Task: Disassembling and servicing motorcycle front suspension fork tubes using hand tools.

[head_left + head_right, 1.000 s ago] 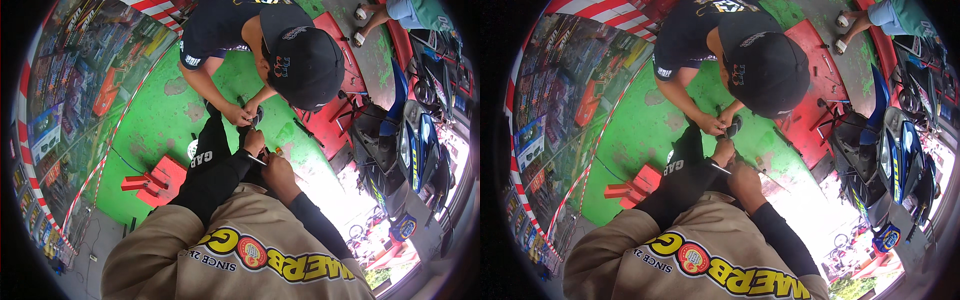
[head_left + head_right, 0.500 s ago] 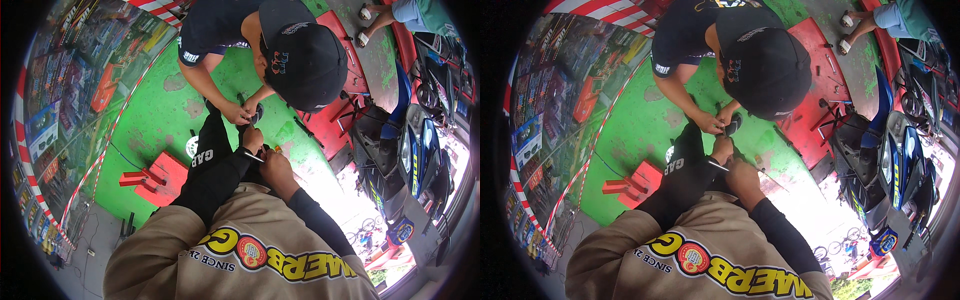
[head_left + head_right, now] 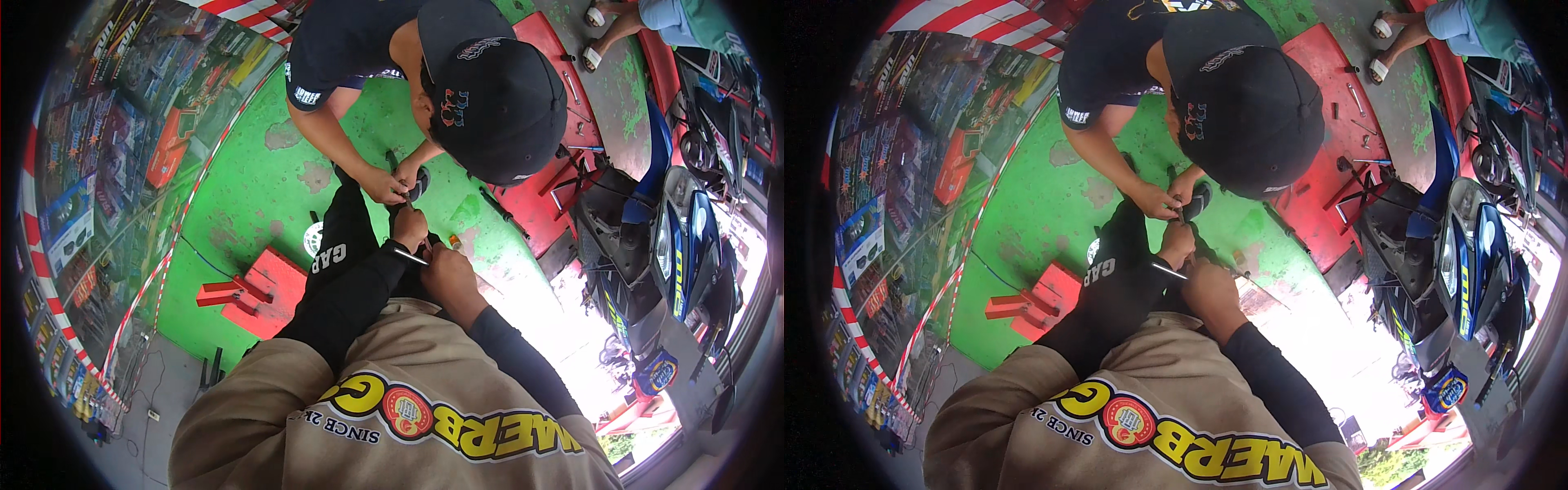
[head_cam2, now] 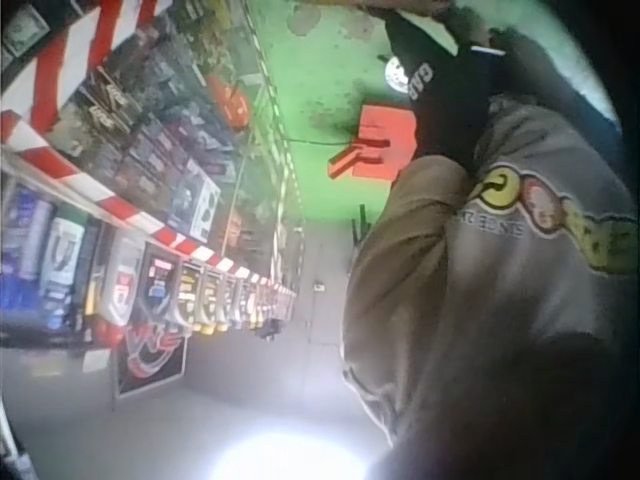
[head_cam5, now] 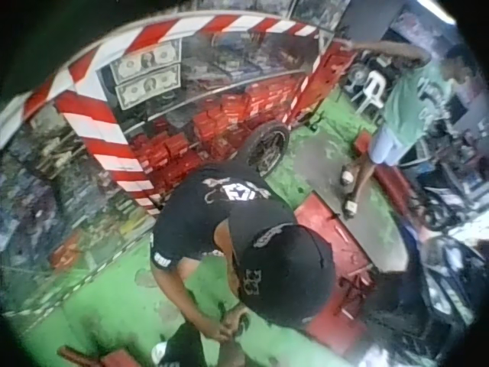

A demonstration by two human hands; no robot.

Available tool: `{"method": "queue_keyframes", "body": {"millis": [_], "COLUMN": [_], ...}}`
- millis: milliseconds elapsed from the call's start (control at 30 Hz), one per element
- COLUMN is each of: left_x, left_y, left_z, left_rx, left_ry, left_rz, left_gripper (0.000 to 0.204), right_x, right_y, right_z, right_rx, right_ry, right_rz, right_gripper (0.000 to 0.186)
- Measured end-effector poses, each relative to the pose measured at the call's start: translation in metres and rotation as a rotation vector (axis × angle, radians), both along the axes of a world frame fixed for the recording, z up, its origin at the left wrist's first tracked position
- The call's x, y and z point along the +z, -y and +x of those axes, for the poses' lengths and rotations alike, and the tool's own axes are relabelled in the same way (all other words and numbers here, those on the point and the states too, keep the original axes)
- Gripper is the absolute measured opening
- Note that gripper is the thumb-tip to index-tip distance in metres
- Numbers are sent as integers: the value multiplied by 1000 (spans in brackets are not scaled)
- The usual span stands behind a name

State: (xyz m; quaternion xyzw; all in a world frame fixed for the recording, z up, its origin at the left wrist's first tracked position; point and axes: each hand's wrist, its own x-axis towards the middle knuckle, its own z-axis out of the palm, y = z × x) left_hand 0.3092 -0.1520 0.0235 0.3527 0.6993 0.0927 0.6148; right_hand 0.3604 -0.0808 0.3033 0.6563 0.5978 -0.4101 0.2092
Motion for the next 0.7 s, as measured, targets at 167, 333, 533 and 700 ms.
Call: {"method": "queue_keyframes", "body": {"millis": [167, 333, 533, 700], "left_x": [-2, -13, -4, -33], "left_y": [1, 9, 4, 31], "left_z": [1, -4, -2, -12], "left_rx": [77, 1, -75, 197], "left_ry": [21, 36, 41, 349], "left_rz": [3, 41, -5, -112], "left_gripper": [13, 12, 15, 14], "right_x": [2, 4, 6, 10], "right_y": [-4, -9, -12, -17], "right_z": [-1, -5, -5, -14], "right_rx": [-16, -38, -23, 4], "right_ry": [13, 12, 29, 7], "right_rz": [-18, -49, -58, -120], "right_gripper": [28, 28, 29, 28]}}
